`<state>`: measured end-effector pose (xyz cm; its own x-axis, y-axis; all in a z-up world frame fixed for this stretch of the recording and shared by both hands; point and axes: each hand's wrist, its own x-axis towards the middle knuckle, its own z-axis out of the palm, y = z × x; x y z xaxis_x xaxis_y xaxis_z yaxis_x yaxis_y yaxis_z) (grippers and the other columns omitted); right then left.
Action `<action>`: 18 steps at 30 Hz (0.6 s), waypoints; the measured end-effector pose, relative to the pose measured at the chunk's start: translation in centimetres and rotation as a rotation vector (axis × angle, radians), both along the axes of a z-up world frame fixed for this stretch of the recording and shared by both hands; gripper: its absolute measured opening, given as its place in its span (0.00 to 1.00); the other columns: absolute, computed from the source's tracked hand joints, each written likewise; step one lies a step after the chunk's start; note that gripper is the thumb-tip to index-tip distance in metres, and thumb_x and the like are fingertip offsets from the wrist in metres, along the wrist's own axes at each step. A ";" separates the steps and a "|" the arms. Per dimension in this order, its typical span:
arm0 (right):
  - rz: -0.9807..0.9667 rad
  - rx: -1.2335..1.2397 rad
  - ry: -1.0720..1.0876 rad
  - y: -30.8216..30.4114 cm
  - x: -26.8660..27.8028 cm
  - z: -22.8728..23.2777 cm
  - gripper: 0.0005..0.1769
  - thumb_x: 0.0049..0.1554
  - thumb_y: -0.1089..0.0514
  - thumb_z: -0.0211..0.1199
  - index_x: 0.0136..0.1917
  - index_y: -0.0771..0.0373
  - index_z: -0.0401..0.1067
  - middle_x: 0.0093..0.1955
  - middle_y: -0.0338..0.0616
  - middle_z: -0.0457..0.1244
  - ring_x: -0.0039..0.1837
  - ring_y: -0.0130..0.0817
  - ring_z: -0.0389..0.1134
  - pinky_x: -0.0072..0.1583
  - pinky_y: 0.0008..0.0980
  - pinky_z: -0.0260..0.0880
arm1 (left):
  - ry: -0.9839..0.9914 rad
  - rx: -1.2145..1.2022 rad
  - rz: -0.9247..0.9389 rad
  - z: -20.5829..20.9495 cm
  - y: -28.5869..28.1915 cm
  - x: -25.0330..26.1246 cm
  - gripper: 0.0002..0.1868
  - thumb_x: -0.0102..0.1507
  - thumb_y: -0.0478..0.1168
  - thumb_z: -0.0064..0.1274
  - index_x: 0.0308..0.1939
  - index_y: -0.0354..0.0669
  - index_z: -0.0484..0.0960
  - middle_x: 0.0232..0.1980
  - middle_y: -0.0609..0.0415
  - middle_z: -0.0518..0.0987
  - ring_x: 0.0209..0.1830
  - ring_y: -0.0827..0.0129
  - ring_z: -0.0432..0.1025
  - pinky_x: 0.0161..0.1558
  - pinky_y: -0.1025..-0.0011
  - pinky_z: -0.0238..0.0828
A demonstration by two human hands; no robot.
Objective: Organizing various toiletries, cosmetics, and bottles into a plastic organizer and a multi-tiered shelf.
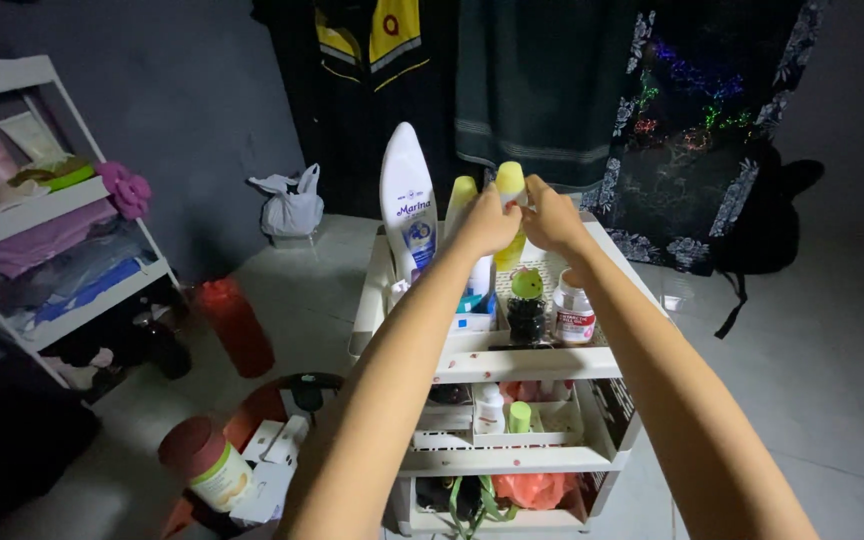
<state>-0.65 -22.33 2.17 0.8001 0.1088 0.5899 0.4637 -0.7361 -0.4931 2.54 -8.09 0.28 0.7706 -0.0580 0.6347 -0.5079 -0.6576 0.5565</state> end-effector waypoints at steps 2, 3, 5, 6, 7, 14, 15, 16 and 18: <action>-0.009 -0.026 0.020 0.0 1.0 -1.0 0.20 0.57 0.50 0.64 0.59 0.60 0.67 0.52 0.64 0.69 0.58 0.66 0.68 0.56 0.55 0.69 | 0.089 0.019 0.009 -0.5 -0.2 0.4 0.29 0.60 0.48 0.51 0.60 0.30 0.73 0.57 0.30 0.79 0.60 0.39 0.73 0.62 0.53 0.68; -0.018 -0.052 0.030 0.0 1.6 -1.1 0.21 0.57 0.50 0.63 0.59 0.61 0.66 0.53 0.64 0.69 0.57 0.66 0.69 0.56 0.55 0.69 | 0.168 0.039 0.017 -0.3 -0.3 0.7 0.29 0.60 0.48 0.50 0.59 0.32 0.76 0.57 0.31 0.80 0.61 0.41 0.74 0.64 0.53 0.68; -0.022 -0.038 0.040 0.2 2.1 -1.7 0.21 0.56 0.49 0.62 0.60 0.59 0.67 0.53 0.63 0.69 0.57 0.66 0.69 0.56 0.55 0.69 | 0.152 0.058 0.027 -3.1 -0.8 5.0 0.29 0.60 0.48 0.50 0.60 0.32 0.76 0.58 0.31 0.79 0.62 0.40 0.73 0.66 0.52 0.65; -0.024 -0.024 0.053 0.3 2.4 -2.1 0.22 0.55 0.49 0.61 0.61 0.57 0.67 0.52 0.62 0.69 0.56 0.65 0.69 0.56 0.55 0.69 | 0.140 0.078 0.039 -4.5 -1.1 7.1 0.29 0.61 0.47 0.50 0.61 0.32 0.76 0.59 0.30 0.78 0.63 0.39 0.72 0.68 0.51 0.63; -0.024 -0.025 0.049 0.3 2.8 -2.3 0.22 0.55 0.49 0.61 0.61 0.57 0.67 0.52 0.62 0.69 0.56 0.65 0.69 0.56 0.55 0.69 | 0.136 0.077 0.040 -3.5 -0.9 5.5 0.29 0.61 0.47 0.50 0.61 0.32 0.76 0.59 0.30 0.78 0.63 0.39 0.72 0.68 0.51 0.63; -0.125 -0.051 0.087 -0.2 6.1 -4.2 0.26 0.55 0.43 0.64 0.63 0.56 0.69 0.52 0.68 0.68 0.57 0.67 0.69 0.58 0.56 0.69 | 0.283 0.212 0.076 2.6 0.6 -4.1 0.30 0.64 0.50 0.45 0.66 0.36 0.70 0.62 0.31 0.75 0.64 0.41 0.70 0.67 0.51 0.63; -0.132 -0.045 0.093 -0.5 6.8 -4.5 0.26 0.55 0.44 0.63 0.63 0.57 0.69 0.52 0.68 0.68 0.57 0.67 0.70 0.58 0.57 0.70 | 0.273 0.203 0.068 2.7 0.7 -4.1 0.30 0.64 0.49 0.45 0.66 0.36 0.71 0.62 0.32 0.75 0.64 0.42 0.70 0.66 0.52 0.64; -0.130 -0.044 0.096 -0.3 6.2 -4.2 0.26 0.55 0.44 0.63 0.63 0.57 0.69 0.52 0.68 0.68 0.57 0.67 0.70 0.58 0.57 0.70 | 0.276 0.204 0.069 2.8 1.0 -4.2 0.30 0.64 0.49 0.45 0.66 0.36 0.71 0.62 0.32 0.75 0.64 0.42 0.70 0.66 0.52 0.64; -0.163 -0.045 0.094 0.0 4.9 -3.5 0.29 0.54 0.39 0.65 0.62 0.57 0.71 0.53 0.68 0.68 0.58 0.67 0.69 0.60 0.55 0.69 | 0.224 0.226 0.053 2.9 1.5 -4.7 0.27 0.65 0.50 0.45 0.62 0.34 0.74 0.60 0.32 0.78 0.62 0.44 0.73 0.64 0.54 0.68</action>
